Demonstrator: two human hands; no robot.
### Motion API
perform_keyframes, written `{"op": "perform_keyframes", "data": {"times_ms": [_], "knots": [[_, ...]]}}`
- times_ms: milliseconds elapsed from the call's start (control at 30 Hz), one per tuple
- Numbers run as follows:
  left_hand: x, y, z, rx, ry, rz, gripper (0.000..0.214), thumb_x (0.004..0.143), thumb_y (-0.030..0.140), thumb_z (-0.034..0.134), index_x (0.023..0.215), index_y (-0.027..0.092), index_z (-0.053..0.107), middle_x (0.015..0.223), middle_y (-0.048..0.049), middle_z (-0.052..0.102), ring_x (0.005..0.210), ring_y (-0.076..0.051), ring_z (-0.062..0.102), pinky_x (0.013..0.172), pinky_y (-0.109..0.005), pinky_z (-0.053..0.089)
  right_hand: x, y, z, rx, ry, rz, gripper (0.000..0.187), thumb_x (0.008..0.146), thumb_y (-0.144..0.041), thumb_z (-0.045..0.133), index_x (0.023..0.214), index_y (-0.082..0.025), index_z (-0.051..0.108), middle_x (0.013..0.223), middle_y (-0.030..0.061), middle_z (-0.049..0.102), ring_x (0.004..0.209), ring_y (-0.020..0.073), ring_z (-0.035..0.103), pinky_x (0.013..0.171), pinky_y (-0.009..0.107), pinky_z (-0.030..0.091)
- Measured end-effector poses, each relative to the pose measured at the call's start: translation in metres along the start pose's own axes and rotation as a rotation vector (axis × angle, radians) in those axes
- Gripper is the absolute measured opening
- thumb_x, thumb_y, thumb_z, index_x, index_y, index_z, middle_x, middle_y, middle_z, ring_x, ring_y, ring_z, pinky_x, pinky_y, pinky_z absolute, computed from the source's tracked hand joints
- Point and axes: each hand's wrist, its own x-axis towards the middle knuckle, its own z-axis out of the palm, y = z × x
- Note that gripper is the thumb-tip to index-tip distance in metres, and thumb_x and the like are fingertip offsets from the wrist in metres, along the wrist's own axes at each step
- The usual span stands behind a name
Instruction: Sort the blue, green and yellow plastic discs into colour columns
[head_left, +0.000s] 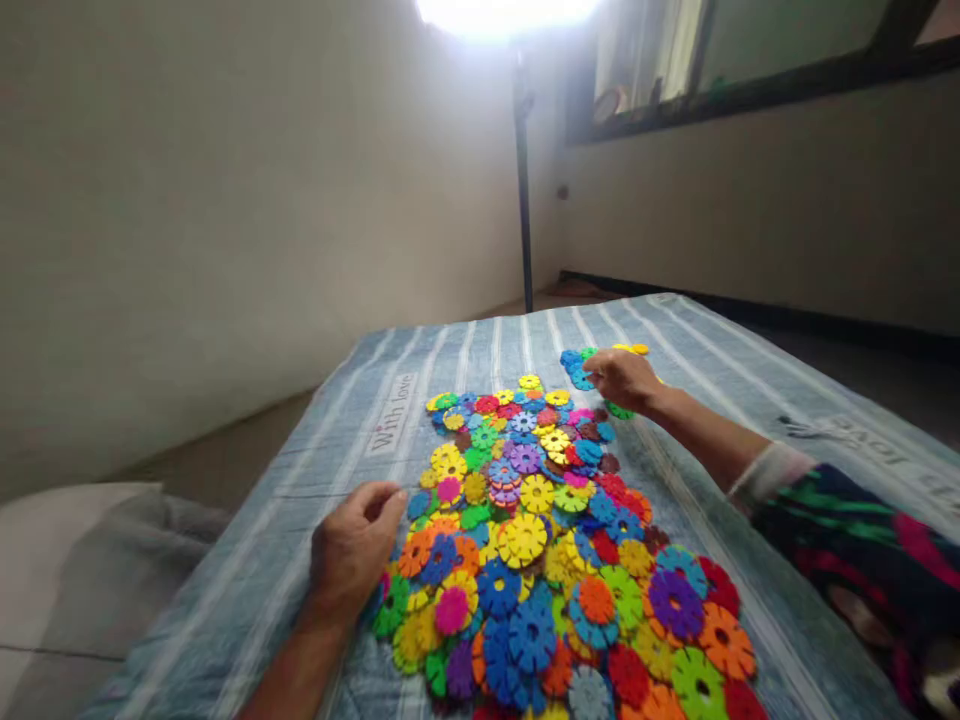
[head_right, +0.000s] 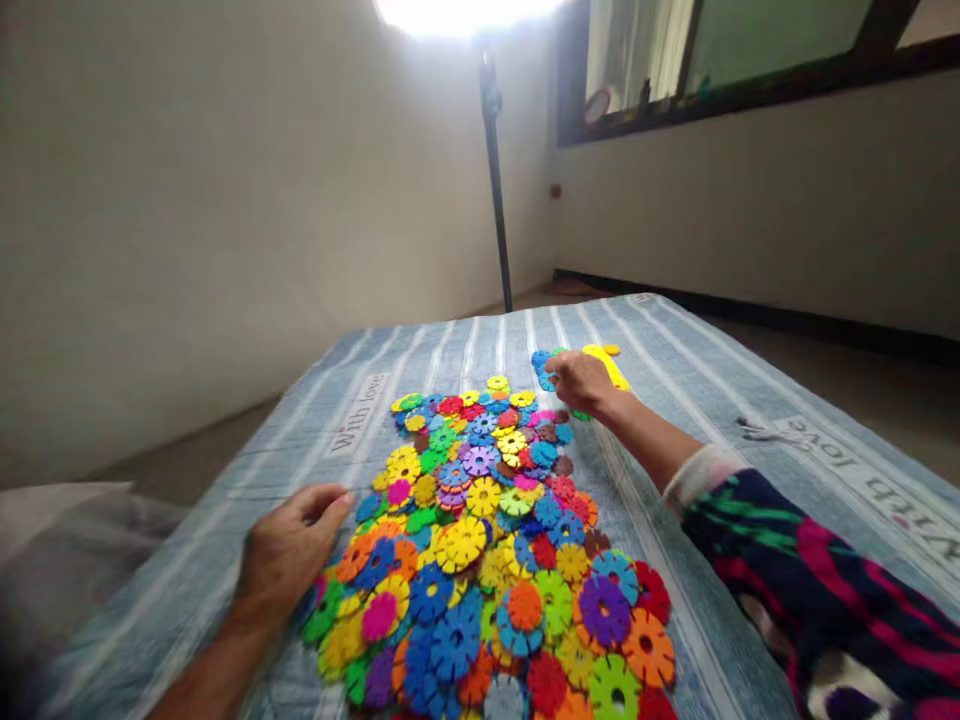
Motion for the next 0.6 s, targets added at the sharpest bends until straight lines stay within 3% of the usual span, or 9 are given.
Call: {"op": "perform_keyframes", "data": {"times_ms": [233, 333, 600], "knots": [[-0.003, 0.003, 0.000, -0.014, -0.010, 0.048, 0.026, 0.068, 0.045, 0.051, 0.069, 0.022, 0.063, 0.067, 0.0003, 0.068, 0.066, -0.019, 0.062, 0.065, -0.026, 0.045, -0.096, -0.011, 0.004, 0.252, 0.018, -0.115, 0.025, 0.087, -0.024, 0.047, 0.070, -0.019, 0.064, 0.071, 0.0033, 0.063, 0.069, 0.0161, 0.057, 0.062, 0.025, 0.036], [-0.005, 0.003, 0.001, -0.005, -0.032, 0.054, 0.026, 0.069, 0.045, 0.050, 0.068, 0.022, 0.062, 0.067, 0.0004, 0.067, 0.065, -0.018, 0.062, 0.066, -0.026, 0.045, -0.127, -0.011, 0.004, 0.351, -0.008, -0.097, 0.029, 0.089, -0.028, 0.045, 0.066, -0.020, 0.062, 0.069, 0.0026, 0.061, 0.068, 0.0157, 0.056, 0.063, 0.025, 0.038], [-0.010, 0.005, 0.003, 0.020, -0.057, 0.076, 0.026, 0.070, 0.044, 0.050, 0.069, 0.021, 0.062, 0.066, 0.0008, 0.066, 0.064, -0.017, 0.061, 0.065, -0.025, 0.044, -0.146, -0.010, 0.016, 0.405, 0.020, -0.034, 0.017, 0.086, -0.024, 0.050, 0.081, -0.020, 0.066, 0.082, 0.0048, 0.064, 0.081, 0.0192, 0.058, 0.073, 0.029, 0.043]]}}
